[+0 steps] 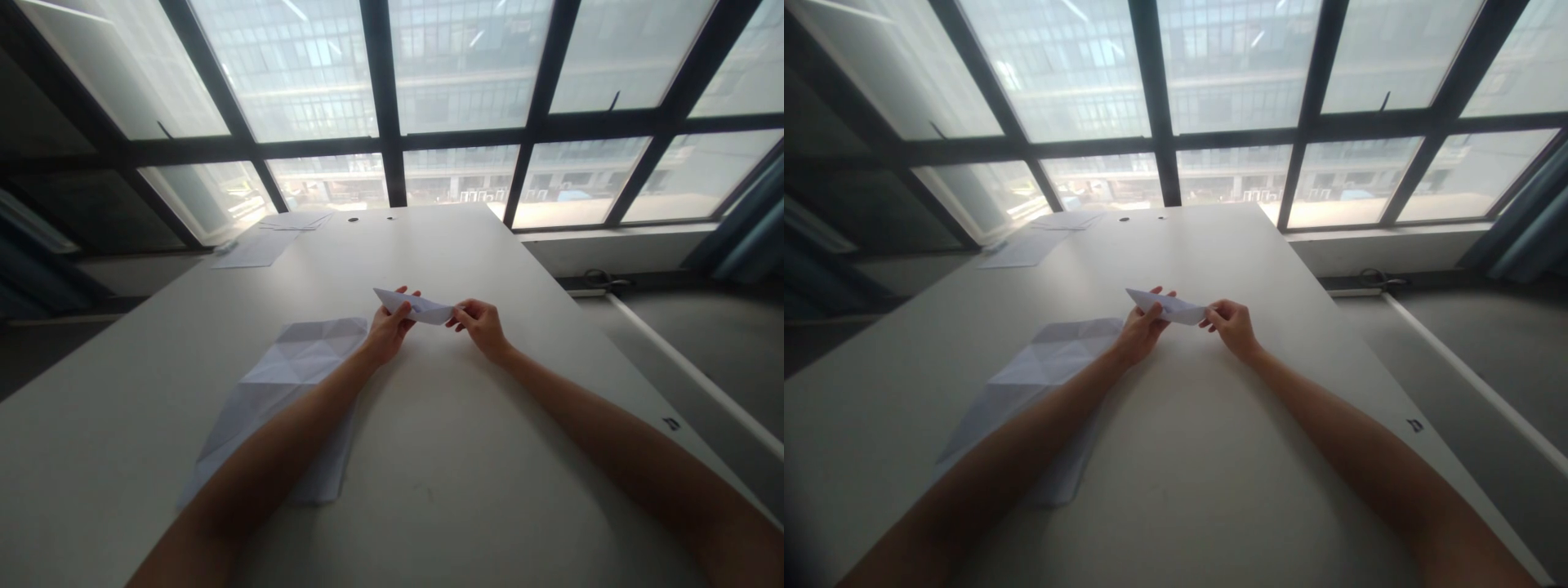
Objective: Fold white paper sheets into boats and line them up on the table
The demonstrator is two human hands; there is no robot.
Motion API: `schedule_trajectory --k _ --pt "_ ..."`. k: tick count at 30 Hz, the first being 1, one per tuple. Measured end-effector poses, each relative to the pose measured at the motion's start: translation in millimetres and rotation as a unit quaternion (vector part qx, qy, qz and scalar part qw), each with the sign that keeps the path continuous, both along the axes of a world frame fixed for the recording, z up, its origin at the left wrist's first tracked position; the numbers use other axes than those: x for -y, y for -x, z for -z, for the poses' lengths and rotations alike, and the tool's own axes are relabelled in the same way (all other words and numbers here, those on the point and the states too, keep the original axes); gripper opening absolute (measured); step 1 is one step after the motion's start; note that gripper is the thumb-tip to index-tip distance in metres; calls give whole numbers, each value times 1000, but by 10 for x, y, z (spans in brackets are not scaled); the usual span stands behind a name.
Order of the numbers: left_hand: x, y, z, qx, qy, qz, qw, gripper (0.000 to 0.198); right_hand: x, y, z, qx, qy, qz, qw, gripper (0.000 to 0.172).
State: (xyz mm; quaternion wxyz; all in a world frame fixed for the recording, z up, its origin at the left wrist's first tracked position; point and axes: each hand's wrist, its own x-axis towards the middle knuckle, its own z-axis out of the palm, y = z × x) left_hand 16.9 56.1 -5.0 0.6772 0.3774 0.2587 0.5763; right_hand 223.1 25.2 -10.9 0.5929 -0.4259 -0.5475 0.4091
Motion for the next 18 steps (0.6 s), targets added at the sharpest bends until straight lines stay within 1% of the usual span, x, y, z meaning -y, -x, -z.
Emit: schedule_trajectory --k 3,6,8,12,15,18 --pt "-26 -3 15 -10 7 -39 999 51 -10 -11 23 42 -1 -8 999 31" --pt "-19 -20 24 -63 12 -57 996 51 -10 -5 46 116 -20 -29 993 30" --pt "21 -42 19 -112 0 -47 993 51 2 12 53 161 -35 -50 985 31" --pt "145 -91 -24 -186 -47 1 981 49 39 44 41 214 -42 -95 971 36" --pt "200 -107 -58 -216 -66 34 974 48 58 50 17 222 -35 -97 970 43" --pt "192 -103 -60 -222 -44 41 973 46 72 50 -6 212 -33 -96 972 43"
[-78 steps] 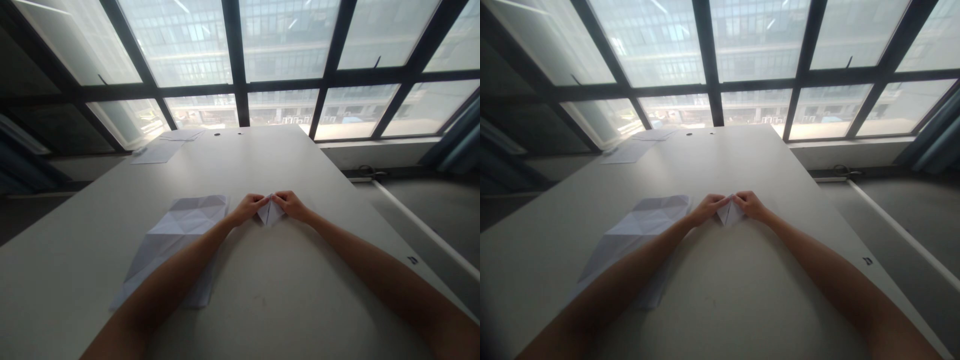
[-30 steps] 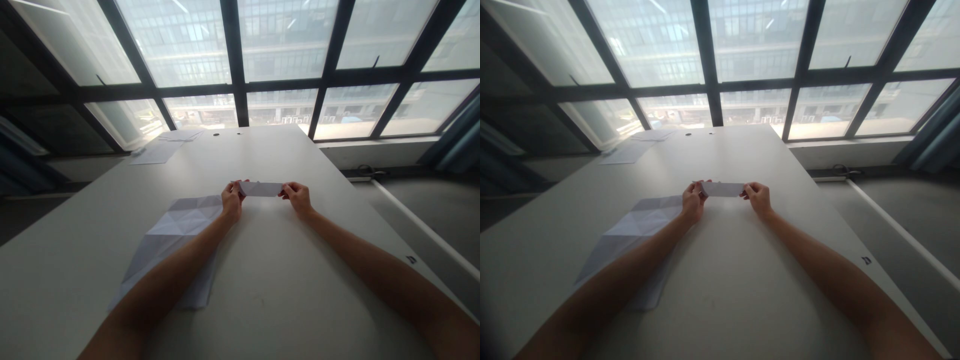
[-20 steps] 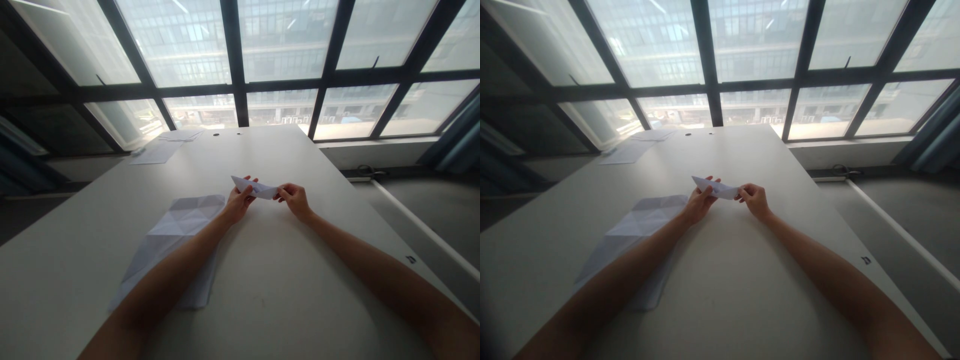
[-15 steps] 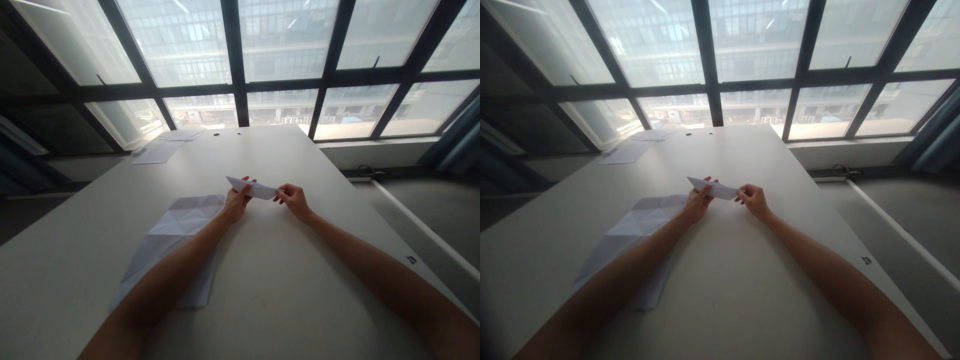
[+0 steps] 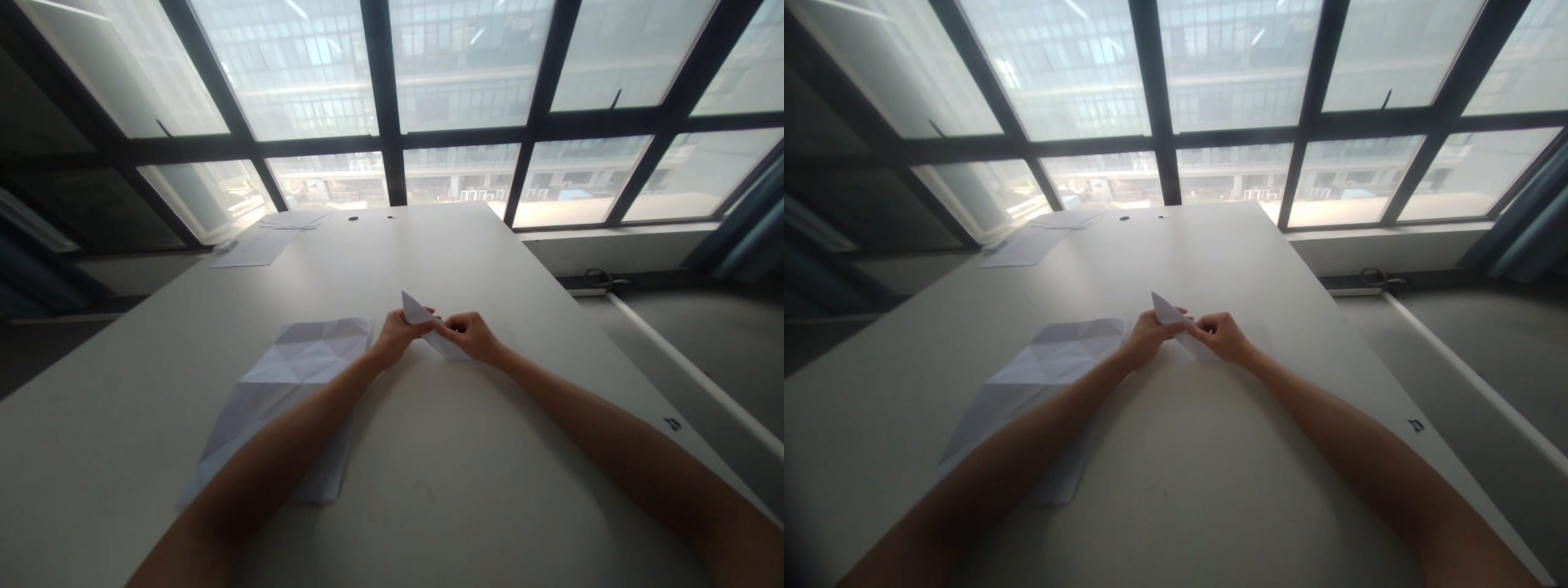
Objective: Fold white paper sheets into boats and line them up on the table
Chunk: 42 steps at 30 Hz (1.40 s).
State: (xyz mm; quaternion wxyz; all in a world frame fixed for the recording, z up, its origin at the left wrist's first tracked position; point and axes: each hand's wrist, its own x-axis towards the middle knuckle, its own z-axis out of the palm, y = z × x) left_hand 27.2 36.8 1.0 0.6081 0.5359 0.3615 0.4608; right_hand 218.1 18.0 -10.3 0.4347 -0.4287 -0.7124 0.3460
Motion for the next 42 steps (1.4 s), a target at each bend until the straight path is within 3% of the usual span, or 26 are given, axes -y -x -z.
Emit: schedule_trajectory --k 4,9,16,18,21,24,28,32,36,42 --pt "-58 17 42 20 35 -8 999 37 26 10 -26 -4 20 -24 1000 39" --pt "-107 36 51 112 71 -30 991 36 49 20 -60 2 46 -53 998 37" --pt "-196 76 28 174 132 -114 969 33 43 -10 -74 25 49 -86 995 36" --pt "-199 88 27 174 121 -85 973 39 31 -16 -63 16 49 -72 996 36" --pt "-159 78 45 141 89 22 986 50 1 -23 -37 -12 41 -24 999 38" --pt "-105 42 79 74 64 71 993 44 -26 -24 -14 -36 33 16 999 40" --pt "-80 16 96 75 49 32 995 40 -22 1 -22 -33 47 -2 998 34" --pt "-114 30 83 130 70 -21 989 36 8 27 -72 -20 106 -48 993 28" --pt "-156 45 66 191 91 -77 974 26 25 22 -118 -26 140 -52 988 27" --pt "-218 94 46 244 92 -93 961 18 33 12 -142 -32 158 -57 985 25"
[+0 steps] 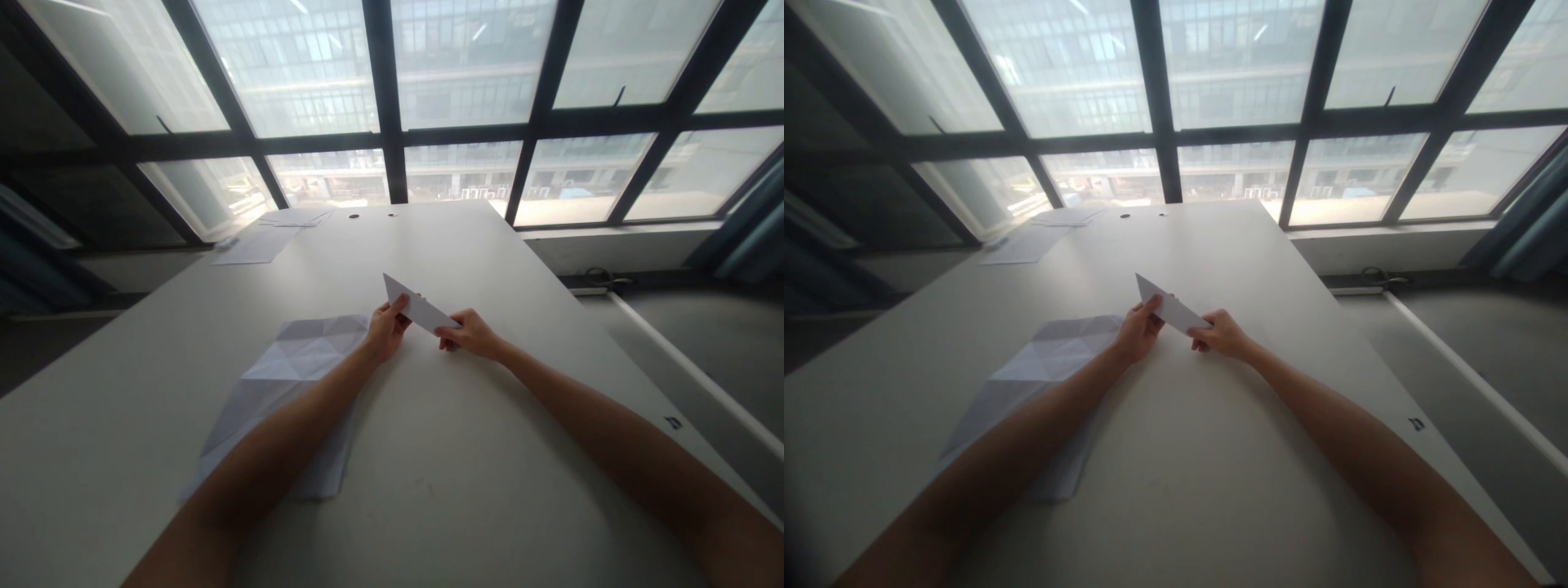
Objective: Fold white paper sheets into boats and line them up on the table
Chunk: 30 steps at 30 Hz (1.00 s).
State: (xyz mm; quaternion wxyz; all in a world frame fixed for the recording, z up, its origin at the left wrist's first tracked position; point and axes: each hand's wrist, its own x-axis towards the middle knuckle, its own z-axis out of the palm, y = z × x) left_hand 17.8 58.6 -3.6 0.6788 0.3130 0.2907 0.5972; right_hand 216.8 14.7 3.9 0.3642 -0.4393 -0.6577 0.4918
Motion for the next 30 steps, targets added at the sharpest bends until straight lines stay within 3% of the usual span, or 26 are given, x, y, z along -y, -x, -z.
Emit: schedule_trajectory --k 8,13,16,19,22,27,30 --pt "-157 146 -14 75 44 -65 994 5 1 9 4 130 -42 -19 991 23" --pt "-164 161 -71 68 76 -87 991 2 -2 16 51 158 -62 -16 985 23" --pt "-121 143 -68 17 43 -20 999 18 7 33 80 180 -100 -1 979 24" --pt "-40 76 -28 -52 -13 81 995 46 28 55 89 203 -159 61 964 29" --pt "47 -21 8 -105 -39 109 988 63 67 73 73 249 -202 120 939 31" --pt "127 -108 -20 -163 -67 95 980 47 164 116 8 349 -247 124 895 30" --pt "135 -105 -36 -172 -66 99 978 35 188 122 -20 344 -247 117 898 45"
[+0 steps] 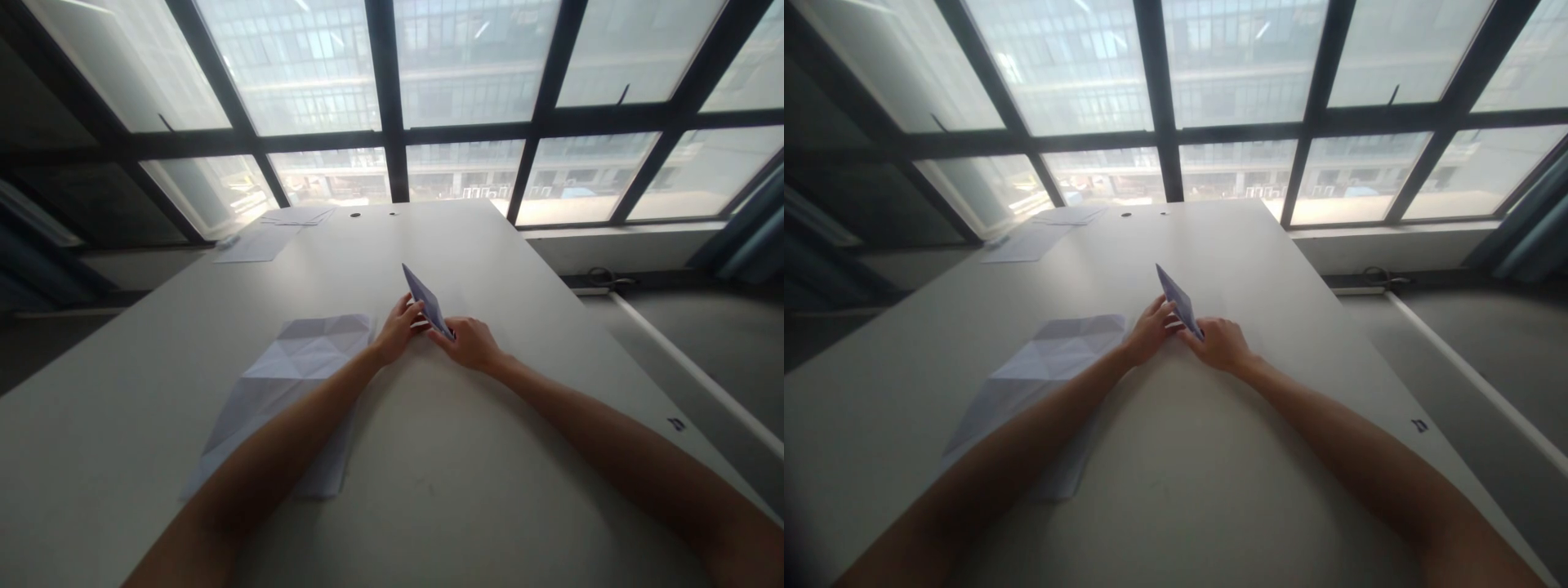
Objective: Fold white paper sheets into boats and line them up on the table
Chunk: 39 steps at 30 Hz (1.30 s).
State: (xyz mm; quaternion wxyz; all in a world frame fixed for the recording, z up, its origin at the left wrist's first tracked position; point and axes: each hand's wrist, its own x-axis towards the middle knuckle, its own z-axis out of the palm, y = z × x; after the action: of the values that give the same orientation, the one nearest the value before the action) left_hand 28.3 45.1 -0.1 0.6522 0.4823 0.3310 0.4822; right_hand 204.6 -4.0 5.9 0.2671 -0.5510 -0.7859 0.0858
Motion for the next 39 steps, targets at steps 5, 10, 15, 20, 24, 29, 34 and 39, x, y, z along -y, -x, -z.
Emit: schedule_trajectory --k 5,10,15,20,24,29,34,39 --pt "3 17 36 -63 -32 8 997 23 -93 -46 54 -135 52 -1 990 54" --pt "37 19 6 -163 -123 28 979 24 -219 -80 158 -279 86 -22 956 32" --pt "60 22 -42 -182 -128 59 973 19 -244 -114 165 -334 96 -17 937 19" --pt "47 39 -44 -172 -85 64 979 19 -220 -122 125 -386 111 11 916 20" --pt "15 61 -18 -126 -50 98 986 26 -209 -117 88 -438 145 -26 887 18" --pt "-18 65 14 -86 -26 119 989 33 -195 -131 39 -482 202 -57 851 23" --pt "-5 40 0 -78 -10 107 991 29 -237 -138 65 -505 220 -47 833 28" --pt "8 22 -19 -87 -20 85 992 24 -280 -133 106 -510 212 -14 834 28"
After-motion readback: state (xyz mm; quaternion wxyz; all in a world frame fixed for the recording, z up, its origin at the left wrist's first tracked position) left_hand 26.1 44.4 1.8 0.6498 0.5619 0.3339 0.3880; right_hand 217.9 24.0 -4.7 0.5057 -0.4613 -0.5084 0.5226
